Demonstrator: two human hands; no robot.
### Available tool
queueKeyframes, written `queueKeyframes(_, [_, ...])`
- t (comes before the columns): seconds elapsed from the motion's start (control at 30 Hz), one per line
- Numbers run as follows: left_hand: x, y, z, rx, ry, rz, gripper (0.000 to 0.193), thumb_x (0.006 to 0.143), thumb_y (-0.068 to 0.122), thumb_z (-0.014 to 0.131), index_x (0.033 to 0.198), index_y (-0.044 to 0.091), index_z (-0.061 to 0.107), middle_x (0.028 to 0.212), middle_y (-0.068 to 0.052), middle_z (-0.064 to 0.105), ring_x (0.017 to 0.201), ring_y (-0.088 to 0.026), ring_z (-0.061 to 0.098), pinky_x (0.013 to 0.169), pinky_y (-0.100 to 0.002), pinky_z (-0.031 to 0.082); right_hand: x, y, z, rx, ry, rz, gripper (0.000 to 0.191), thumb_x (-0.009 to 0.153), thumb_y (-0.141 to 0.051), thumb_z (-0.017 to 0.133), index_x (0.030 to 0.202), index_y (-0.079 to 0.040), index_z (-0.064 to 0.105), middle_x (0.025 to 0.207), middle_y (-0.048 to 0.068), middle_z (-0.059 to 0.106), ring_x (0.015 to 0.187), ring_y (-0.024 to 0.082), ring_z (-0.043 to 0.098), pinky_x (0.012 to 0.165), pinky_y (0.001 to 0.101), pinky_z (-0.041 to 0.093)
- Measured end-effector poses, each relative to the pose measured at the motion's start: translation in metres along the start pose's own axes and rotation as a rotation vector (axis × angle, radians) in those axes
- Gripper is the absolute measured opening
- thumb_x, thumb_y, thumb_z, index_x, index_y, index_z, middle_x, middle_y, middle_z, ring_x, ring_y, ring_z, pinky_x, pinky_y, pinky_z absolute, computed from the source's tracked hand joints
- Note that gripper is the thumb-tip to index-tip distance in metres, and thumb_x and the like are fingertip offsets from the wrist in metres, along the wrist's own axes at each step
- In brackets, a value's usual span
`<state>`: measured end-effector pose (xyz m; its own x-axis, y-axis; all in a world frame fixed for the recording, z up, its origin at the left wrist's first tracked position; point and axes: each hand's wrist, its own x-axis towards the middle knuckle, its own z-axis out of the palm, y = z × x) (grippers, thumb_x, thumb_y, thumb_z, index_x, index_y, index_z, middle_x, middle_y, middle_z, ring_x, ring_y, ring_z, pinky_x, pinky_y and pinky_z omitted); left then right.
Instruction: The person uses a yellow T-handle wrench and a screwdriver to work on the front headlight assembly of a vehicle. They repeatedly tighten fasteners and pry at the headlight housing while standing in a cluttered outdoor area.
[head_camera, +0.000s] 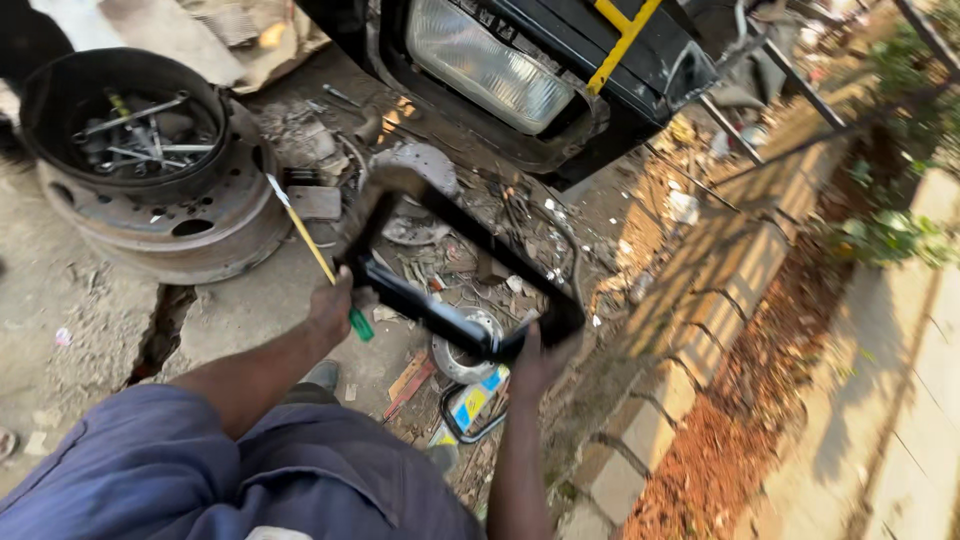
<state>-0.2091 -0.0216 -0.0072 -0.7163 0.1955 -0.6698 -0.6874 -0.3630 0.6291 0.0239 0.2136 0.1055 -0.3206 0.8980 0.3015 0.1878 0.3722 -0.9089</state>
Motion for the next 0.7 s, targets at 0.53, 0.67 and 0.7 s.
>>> queueKeyframes(0.53, [0.059,0.134,0.156,-0.305,-0.034,0.129,0.040,0.106,0.024,0.054,0.141,0.015,0.036,0.107,-0.016,0.062,0.079,-0.027,0.071,0.068,-0.041,0.069,0.202,-0.098,0.135,0.164,-0.195,0.042,0.097,0.089,0.009,0.064,0.164,-0.008,0.005,0.166,0.023,0.026,0.148,0.033,0.040,0.123,0.0378,0.032])
queueKeyframes(0.67, [0.084,0.153,0.195,-0.264,0.023,0.116,0.040,0.106,0.029,0.052,0.141,0.016,0.039,0.106,-0.017,0.063,0.074,-0.028,0.068,0.064,-0.041,0.067,0.218,-0.101,0.151,0.034,-0.167,0.102,0.105,0.090,0.005,0.063,0.164,-0.011,-0.009,0.169,0.023,0.008,0.149,0.035,0.033,0.126,0.0379,0.033])
queueKeyframes(0.7, [0.091,0.156,0.202,-0.260,0.023,0.132,0.038,0.105,0.029,0.051,0.140,0.016,0.040,0.106,-0.017,0.063,0.072,-0.028,0.066,0.063,-0.042,0.066,0.218,-0.101,0.153,0.008,-0.174,0.102,0.107,0.090,0.005,0.065,0.163,-0.012,-0.011,0.169,0.022,0.001,0.151,0.037,0.025,0.126,0.0404,0.027])
